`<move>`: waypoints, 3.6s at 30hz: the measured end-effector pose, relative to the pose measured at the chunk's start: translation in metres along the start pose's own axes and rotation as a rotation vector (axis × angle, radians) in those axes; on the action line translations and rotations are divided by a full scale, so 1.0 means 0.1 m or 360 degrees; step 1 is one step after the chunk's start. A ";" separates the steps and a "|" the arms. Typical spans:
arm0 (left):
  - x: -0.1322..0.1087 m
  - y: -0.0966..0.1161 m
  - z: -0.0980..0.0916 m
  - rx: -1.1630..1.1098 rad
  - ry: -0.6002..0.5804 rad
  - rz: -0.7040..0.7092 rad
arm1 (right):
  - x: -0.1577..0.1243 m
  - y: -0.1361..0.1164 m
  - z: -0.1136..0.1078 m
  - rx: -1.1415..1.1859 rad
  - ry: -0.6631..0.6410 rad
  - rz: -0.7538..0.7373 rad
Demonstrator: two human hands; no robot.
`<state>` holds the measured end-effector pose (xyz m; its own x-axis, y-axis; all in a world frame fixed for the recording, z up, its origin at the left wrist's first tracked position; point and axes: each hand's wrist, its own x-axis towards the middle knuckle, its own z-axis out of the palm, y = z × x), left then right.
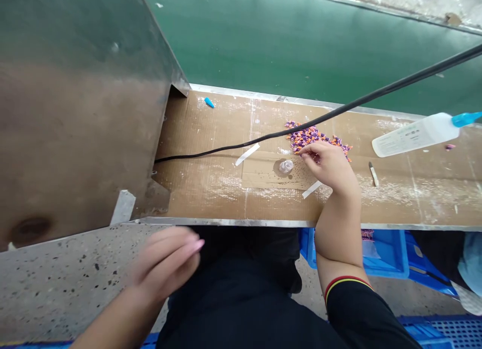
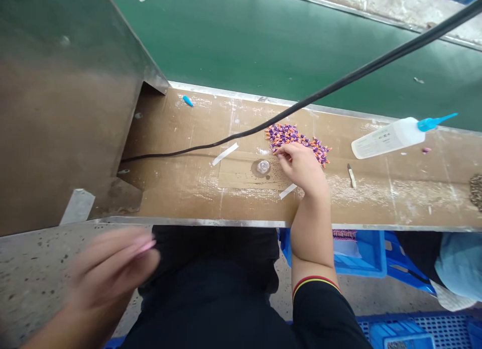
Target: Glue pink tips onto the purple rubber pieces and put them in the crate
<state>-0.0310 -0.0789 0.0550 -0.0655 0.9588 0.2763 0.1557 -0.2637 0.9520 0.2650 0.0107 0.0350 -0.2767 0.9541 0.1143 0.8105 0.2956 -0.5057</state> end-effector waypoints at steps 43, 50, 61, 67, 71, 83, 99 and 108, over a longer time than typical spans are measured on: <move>0.40 -0.55 0.49 -0.0762 -0.0093 -0.0482 | -0.12 -0.69 0.46 0.0647 0.0719 -0.0405; 0.44 -0.64 0.50 -0.0850 -0.0115 -0.0419 | -0.17 -0.73 0.57 0.1056 0.0553 -0.0263; 0.43 -0.63 0.51 -0.1204 -0.0087 -0.0922 | -0.11 -0.84 0.67 0.0777 0.0876 -0.0314; 0.40 -0.64 0.50 -0.1219 -0.0086 -0.0893 | -0.12 -0.84 0.69 0.0535 0.0919 -0.0289; 0.39 -0.66 0.50 -0.1202 -0.0077 -0.0854 | -0.11 -0.82 0.71 0.0481 0.0900 -0.0291; 0.40 -0.56 0.51 -0.1229 -0.0044 -0.0798 | -0.05 -0.83 0.75 0.0391 0.1094 -0.0592; 0.32 -0.68 0.56 -0.0840 0.0048 -0.0272 | -0.08 -0.87 0.79 0.0369 0.1197 -0.0595; 0.28 -0.75 0.54 -0.0982 -0.0143 -0.0270 | -0.07 -0.86 0.74 0.0366 0.1190 -0.0634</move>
<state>0.0091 -0.0268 -0.0154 0.0477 0.9905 0.1286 -0.4465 -0.0940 0.8898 0.1594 -0.0244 0.0147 -0.0409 0.5867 0.8088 0.5794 0.6734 -0.4591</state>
